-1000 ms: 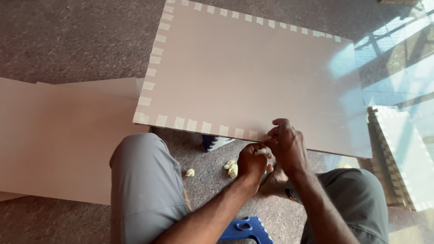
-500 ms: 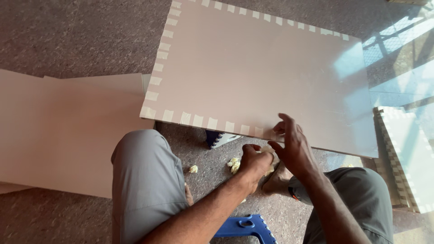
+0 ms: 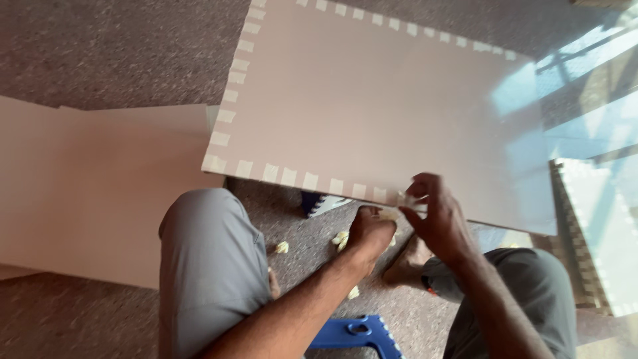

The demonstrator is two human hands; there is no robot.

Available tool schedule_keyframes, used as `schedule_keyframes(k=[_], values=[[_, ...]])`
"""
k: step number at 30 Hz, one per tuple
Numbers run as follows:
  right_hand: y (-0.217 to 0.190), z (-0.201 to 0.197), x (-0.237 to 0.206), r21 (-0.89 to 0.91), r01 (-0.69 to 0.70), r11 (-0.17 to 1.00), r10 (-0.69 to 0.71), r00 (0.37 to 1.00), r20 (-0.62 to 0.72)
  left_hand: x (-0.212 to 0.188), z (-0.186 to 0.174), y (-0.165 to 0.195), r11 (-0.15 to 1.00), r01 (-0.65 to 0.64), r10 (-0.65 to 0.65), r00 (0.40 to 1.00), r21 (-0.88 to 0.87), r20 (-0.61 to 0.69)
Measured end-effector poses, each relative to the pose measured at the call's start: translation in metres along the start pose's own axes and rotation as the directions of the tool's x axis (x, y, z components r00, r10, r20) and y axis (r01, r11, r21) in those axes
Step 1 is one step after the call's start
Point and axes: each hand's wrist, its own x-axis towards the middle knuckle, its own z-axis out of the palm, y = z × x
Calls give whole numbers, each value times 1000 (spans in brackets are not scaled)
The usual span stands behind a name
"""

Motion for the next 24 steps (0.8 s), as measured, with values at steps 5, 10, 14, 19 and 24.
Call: schedule_keyframes(k=[5,10,14,19,24], values=[[0,6,3,-77,136,988,-134,990,35,12,0,-9,997,-68,68,998,-34,-3],[7,10,16,-88,79,993,-61,981,185,17,2,-9,999,-9,10,1000,36,-14],[7,0,12,5,20,1000,-21,985,169,17,2,-7,999,22,-22,1000,40,6],[-1,-1,2,-37,10,999,-10,1000,1,22,4,-12,993,-94,101,990,-74,102],[-4,11,9,-327,50,944,-48,999,14,30,4,-14,998,-33,40,990,-59,134]])
